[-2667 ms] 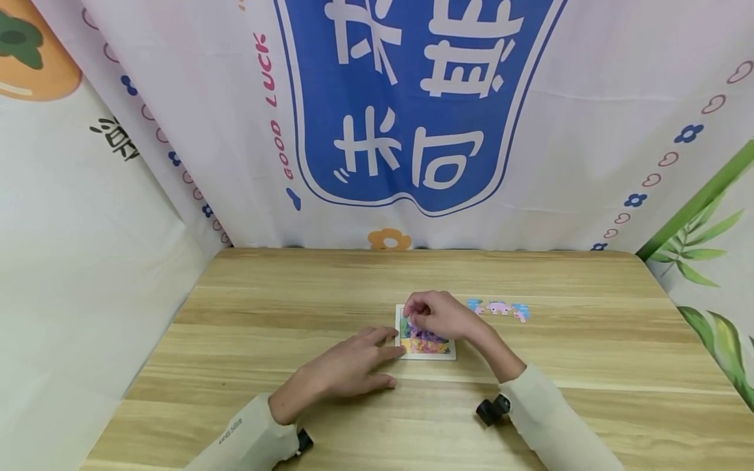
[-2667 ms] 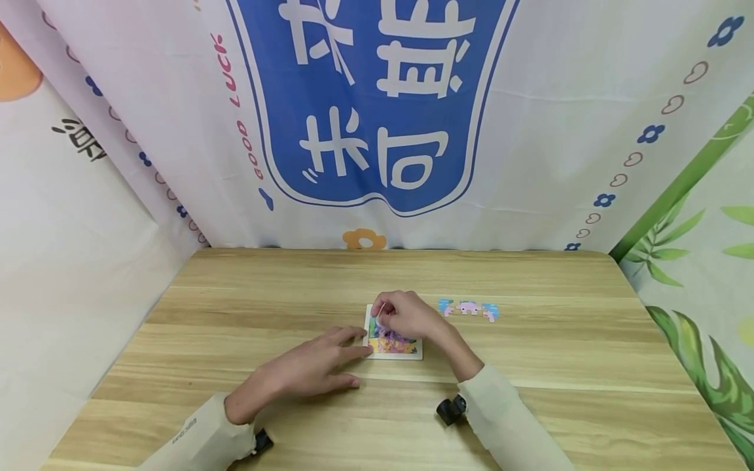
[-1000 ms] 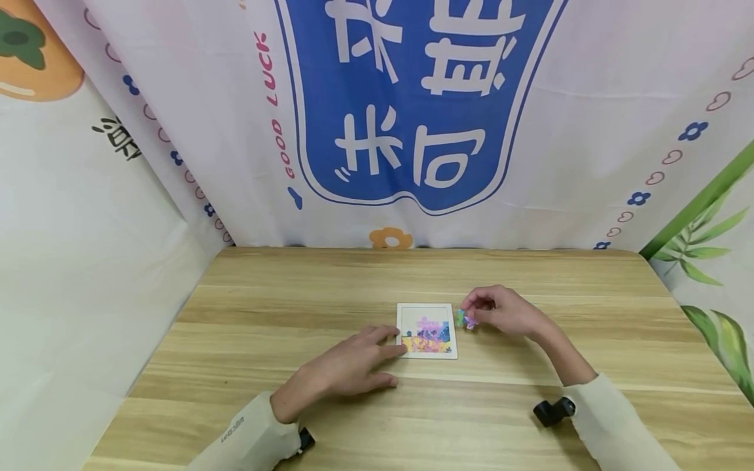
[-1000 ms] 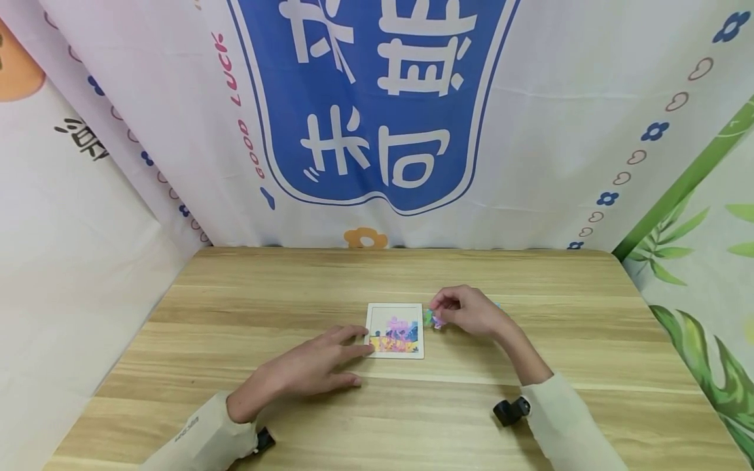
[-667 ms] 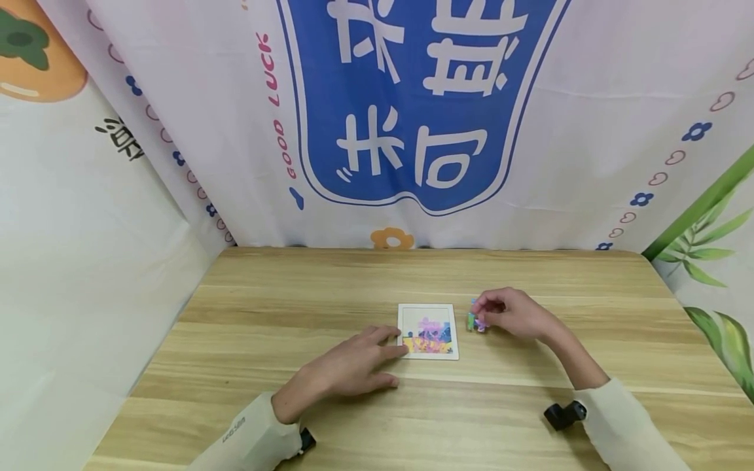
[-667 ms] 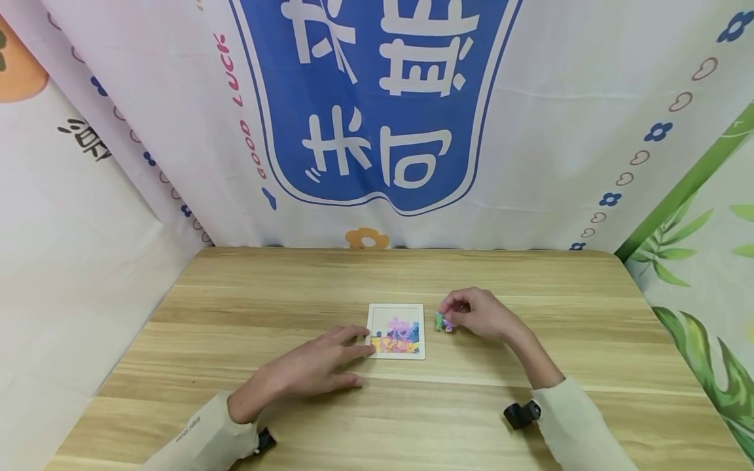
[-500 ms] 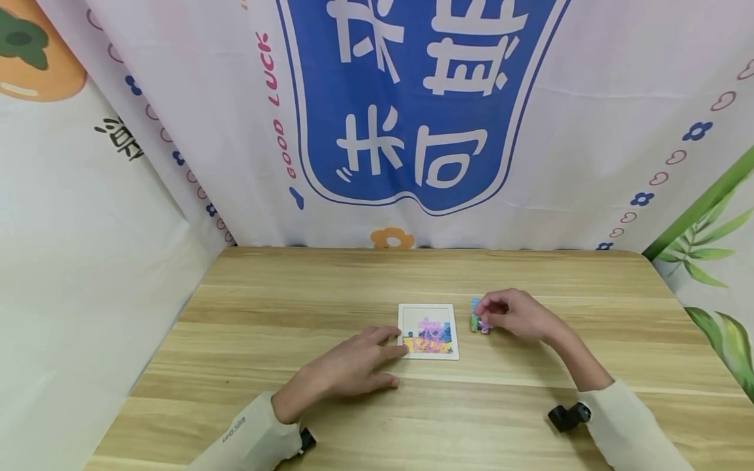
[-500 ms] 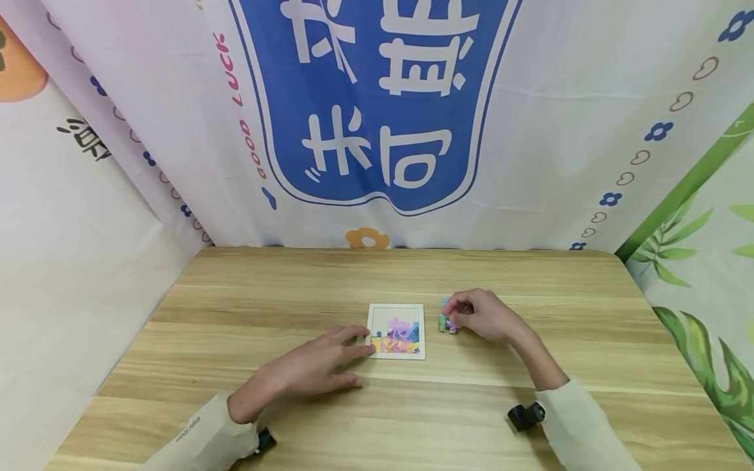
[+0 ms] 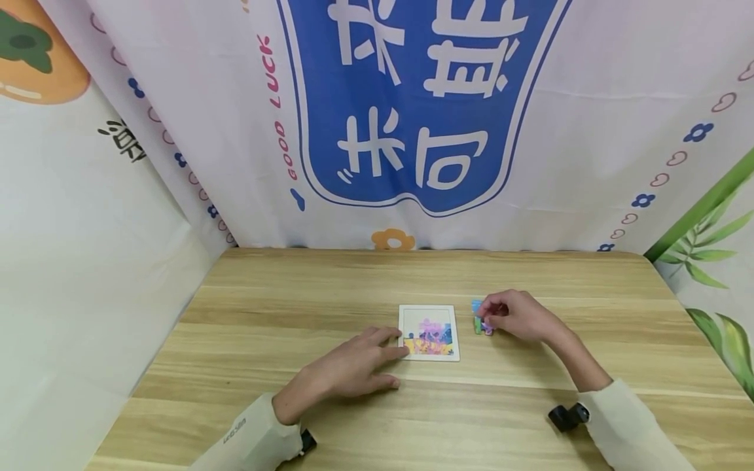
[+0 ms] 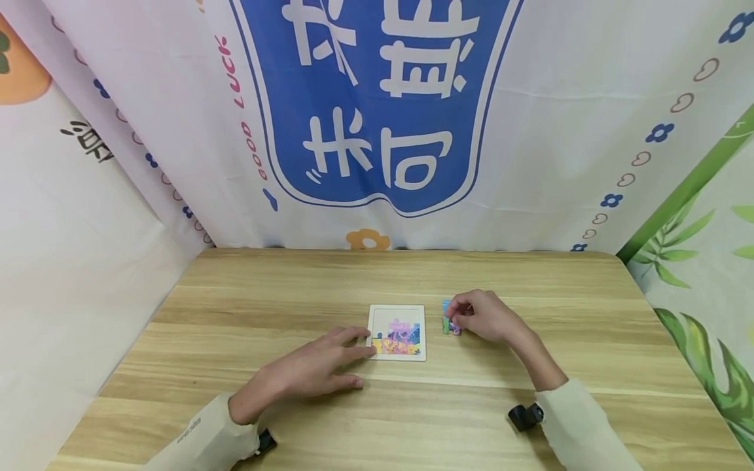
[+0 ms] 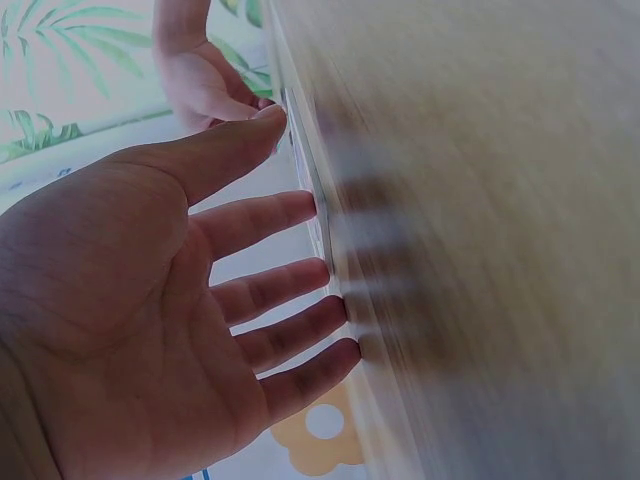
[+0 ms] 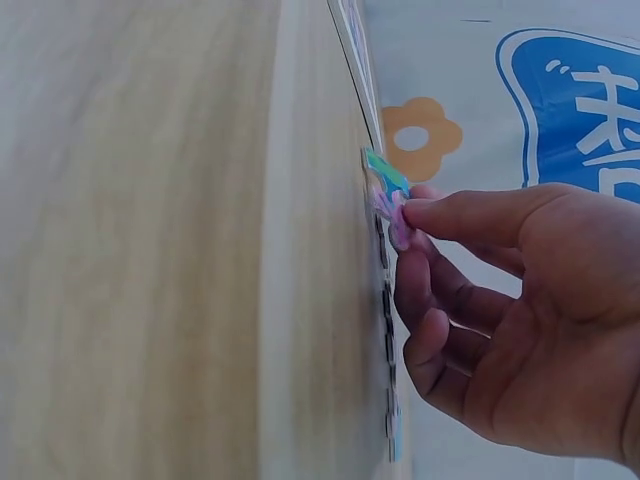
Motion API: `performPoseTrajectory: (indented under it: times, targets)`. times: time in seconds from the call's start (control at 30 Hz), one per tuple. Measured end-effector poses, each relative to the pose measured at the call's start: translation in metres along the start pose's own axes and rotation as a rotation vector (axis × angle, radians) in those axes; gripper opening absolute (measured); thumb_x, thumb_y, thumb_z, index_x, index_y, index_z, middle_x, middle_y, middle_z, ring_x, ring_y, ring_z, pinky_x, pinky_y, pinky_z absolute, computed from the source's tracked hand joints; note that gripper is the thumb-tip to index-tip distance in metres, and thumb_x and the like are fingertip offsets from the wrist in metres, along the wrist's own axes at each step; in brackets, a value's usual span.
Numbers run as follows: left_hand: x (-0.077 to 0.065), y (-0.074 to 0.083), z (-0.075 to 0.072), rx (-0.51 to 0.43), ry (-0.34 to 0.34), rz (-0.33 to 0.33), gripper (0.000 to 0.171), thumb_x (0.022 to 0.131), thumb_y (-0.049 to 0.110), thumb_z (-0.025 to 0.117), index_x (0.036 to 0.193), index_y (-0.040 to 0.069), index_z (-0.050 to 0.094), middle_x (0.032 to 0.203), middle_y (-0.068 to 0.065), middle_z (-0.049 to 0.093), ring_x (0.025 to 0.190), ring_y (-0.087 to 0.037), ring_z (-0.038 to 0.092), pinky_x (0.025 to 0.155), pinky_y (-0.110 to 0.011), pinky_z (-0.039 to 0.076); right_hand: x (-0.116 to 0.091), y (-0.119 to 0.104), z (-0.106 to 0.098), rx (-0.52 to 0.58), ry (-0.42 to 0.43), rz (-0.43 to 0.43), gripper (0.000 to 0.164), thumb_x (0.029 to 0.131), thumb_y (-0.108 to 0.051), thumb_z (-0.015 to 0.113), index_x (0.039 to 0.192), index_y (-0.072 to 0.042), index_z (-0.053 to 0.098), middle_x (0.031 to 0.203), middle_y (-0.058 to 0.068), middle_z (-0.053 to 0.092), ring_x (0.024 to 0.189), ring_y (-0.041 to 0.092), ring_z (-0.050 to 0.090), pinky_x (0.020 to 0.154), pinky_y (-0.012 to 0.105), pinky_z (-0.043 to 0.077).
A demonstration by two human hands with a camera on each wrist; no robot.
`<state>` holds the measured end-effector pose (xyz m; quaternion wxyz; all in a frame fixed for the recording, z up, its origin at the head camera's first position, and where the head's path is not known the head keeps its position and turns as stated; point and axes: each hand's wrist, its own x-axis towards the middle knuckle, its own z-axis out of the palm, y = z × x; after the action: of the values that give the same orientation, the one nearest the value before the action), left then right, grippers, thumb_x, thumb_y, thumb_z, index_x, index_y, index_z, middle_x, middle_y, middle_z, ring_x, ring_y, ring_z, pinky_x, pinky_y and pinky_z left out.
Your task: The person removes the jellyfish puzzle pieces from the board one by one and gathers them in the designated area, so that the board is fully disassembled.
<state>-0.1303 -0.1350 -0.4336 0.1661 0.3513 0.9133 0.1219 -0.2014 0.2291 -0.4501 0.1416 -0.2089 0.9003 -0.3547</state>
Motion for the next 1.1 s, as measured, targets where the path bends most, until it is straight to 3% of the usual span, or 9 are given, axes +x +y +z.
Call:
performPoseTrajectory:
  times: [0.3, 0.93, 1.1]
  targets:
    - [0.001, 0.000, 0.001, 0.006, 0.004, 0.000, 0.058, 0.105, 0.041, 0.070, 0.158, 0.021, 0.056, 0.170, -0.009, 0.042, 0.157, -0.031, 0.041, 0.124, -0.053, 0.044, 0.000, -0.003, 0.003, -0.029, 0.009, 0.015, 0.007, 0.096, -0.004, 0.079, 0.098, -0.011, 0.078, 0.088, -0.001, 0.073, 0.077, 0.013, 0.056, 0.067, 0.022, 0.049]
    - [0.001, 0.001, 0.001, 0.013, 0.006, -0.001, 0.058, 0.105, 0.040, 0.070, 0.158, 0.021, 0.057, 0.169, -0.009, 0.043, 0.156, -0.032, 0.042, 0.124, -0.053, 0.044, 0.001, -0.009, 0.004, -0.022, 0.026, 0.034, 0.007, 0.099, -0.004, 0.074, 0.100, -0.010, 0.078, 0.089, 0.000, 0.073, 0.077, 0.013, 0.060, 0.067, 0.022, 0.051]
    - [0.001, 0.001, 0.001, 0.019, 0.002, -0.006, 0.058, 0.105, 0.041, 0.070, 0.158, 0.022, 0.057, 0.169, -0.009, 0.043, 0.156, -0.031, 0.042, 0.124, -0.052, 0.044, 0.003, -0.012, 0.007, -0.002, 0.024, -0.004, 0.007, 0.099, -0.004, 0.073, 0.103, -0.007, 0.078, 0.091, 0.002, 0.075, 0.076, 0.011, 0.062, 0.065, 0.022, 0.050]
